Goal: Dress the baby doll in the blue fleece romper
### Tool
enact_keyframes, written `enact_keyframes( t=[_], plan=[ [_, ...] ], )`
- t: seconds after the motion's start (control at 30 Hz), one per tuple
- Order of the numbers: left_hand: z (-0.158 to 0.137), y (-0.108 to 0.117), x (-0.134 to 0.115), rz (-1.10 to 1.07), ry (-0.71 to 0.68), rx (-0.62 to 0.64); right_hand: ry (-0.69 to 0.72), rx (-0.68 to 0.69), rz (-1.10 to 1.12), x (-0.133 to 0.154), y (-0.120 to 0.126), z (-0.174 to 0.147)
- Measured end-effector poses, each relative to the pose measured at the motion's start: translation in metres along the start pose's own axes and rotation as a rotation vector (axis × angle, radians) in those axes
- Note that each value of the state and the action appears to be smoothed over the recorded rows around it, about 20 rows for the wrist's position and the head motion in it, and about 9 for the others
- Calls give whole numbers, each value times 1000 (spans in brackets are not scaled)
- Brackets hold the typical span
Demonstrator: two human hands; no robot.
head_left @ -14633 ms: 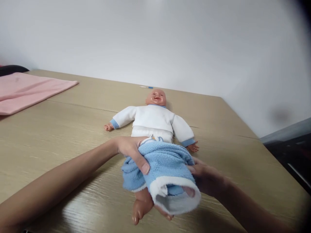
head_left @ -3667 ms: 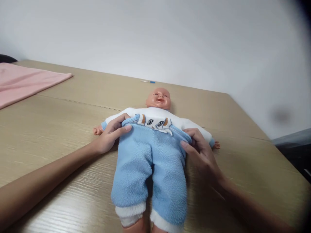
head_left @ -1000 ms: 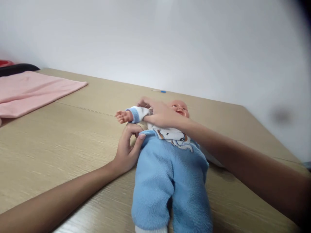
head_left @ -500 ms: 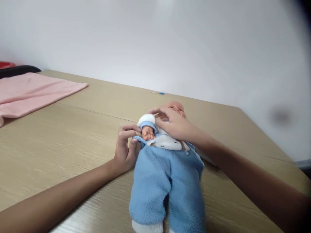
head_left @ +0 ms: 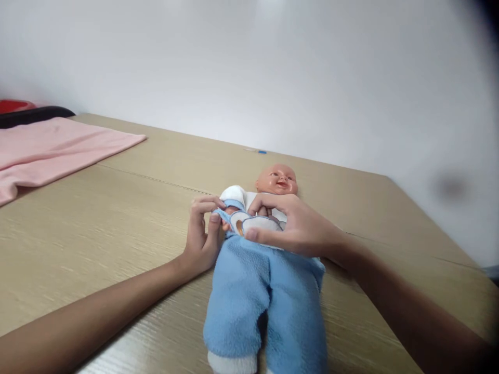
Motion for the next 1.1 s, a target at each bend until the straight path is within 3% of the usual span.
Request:
enact_keyframes(
  t=[0.13,0.27,0.43,0.63,0.97,1.1],
  plan=[
    [1,-3,1,-18,41,-3,50,-34,-64,-8,-1,-2],
    [5,-4,2,-37,142,-54,29,-209,-84,-21,0,-4],
    [9,-6,13,-30,392,-27,27,-383,-189,-41,3,-1],
    [7,-2,40,-39,677,34,-69,-400,-42,-74,-2,1],
    [9,-4,36,-175,633,158,-110,-412,117,-88,-9,-3],
    [9,-3,45,-200,710,128,-97,-401,111,-85,-11,-2]
  ],
)
Point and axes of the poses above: each hand's wrist, its own z-axis towards the middle knuckle, its own y-axis out of the back of the hand, x = y × z, the point moved 5 cm from there along z, towards the middle knuckle, and after that the axes turned 10 degrees about y, right-handed, at the moved point
